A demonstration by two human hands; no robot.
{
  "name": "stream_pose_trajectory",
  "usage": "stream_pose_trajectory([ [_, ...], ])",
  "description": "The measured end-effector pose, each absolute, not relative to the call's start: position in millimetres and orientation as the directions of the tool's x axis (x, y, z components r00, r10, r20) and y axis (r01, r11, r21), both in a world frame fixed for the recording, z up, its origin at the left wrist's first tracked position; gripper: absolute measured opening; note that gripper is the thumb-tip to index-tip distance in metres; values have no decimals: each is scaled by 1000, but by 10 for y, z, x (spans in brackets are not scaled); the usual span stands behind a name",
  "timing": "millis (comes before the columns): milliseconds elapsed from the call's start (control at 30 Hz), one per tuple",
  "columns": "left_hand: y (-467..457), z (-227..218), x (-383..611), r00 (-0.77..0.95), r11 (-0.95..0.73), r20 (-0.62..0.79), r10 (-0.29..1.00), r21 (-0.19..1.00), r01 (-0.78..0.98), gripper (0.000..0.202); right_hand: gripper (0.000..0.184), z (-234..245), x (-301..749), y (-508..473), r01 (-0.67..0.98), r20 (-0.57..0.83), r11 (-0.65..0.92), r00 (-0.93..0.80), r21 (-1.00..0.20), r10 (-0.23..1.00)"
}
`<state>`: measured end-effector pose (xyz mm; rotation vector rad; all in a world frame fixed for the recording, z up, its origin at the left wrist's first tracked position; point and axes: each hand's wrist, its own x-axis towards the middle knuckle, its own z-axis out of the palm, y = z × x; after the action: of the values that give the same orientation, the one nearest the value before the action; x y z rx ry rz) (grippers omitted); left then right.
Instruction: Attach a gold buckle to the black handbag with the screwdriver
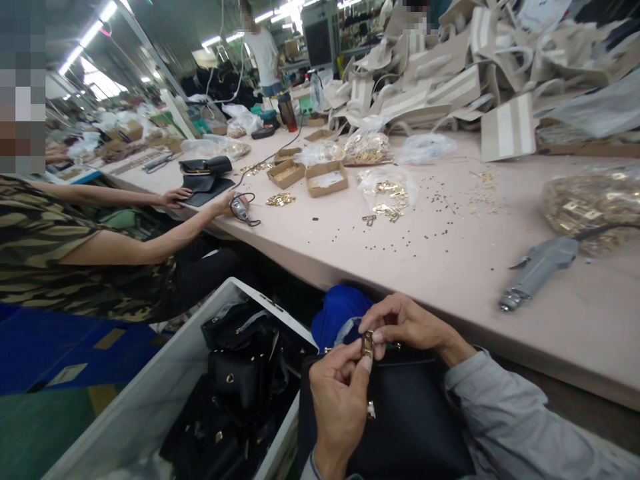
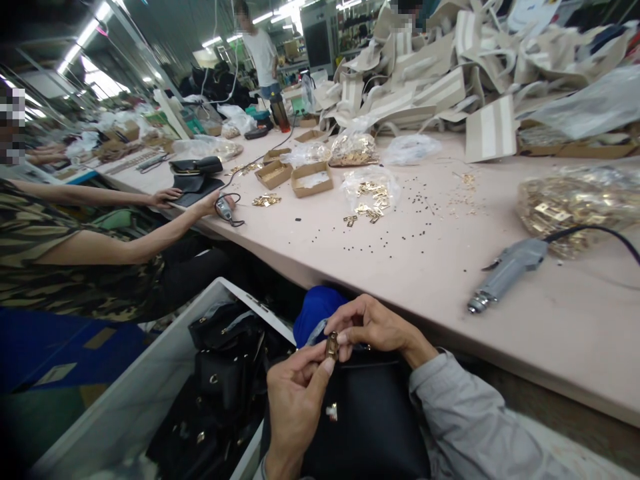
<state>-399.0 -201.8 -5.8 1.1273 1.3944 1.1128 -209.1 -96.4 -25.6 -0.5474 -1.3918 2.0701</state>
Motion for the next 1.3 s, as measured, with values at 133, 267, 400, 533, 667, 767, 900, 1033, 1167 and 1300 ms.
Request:
stream_pose_trajectory([
  [133, -2025, -83, -3996, -87, 139, -134, 987, 989, 44, 25, 28, -274, -2095, -971, -255, -13, -311, -754, -915, 656],
  [267, -2042, -122, -4006, -90, 134, -130, 987, 991, 30, 24, 29, -323, -2092, -965, -272, 6, -309, -759, -911, 651],
  [400, -2053, -140, -4014, -88, 131, -129, 988, 991, 23, 23, 28, -368, -2080, -958, -287, 26, -308, -769, -907, 639],
  [533, -2040, -114, -4012, -84, 132, -130, 988, 991, 18, 21, 27, -368, -2078, -958, -295, 36, -309, -772, -904, 635],
  [667, -2047, -116, -4028, -68, 137, -134, 989, 990, 38, 21, 25, -348, -2082, -962, -305, 39, -319, -775, -897, 631],
  [767, -2063, -139, -4039, -67, 145, -142, 988, 988, 55, 22, 25, -350, -2081, -963, -309, 41, -324, -777, -894, 628],
  [900, -2073, -142, -4039, -63, 148, -144, 987, 987, 63, 22, 26, -359, -2077, -963, -302, 36, -331, -785, -894, 619],
  [1033, -2068, -119, -4034, -58, 153, -149, 987, 986, 71, 23, 25, -350, -2076, -966, -300, 38, -323, -783, -898, 621],
  [1167, -2064, -112, -4030, -50, 157, -155, 987, 987, 46, 24, 25, -347, -2071, -976, -300, 32, -323, -776, -898, 630],
  [1300, -2069, -139, -4029, -53, 156, -155, 987, 988, 18, 23, 25, -358, -2066, -987, -303, 39, -312, -772, -901, 635],
])
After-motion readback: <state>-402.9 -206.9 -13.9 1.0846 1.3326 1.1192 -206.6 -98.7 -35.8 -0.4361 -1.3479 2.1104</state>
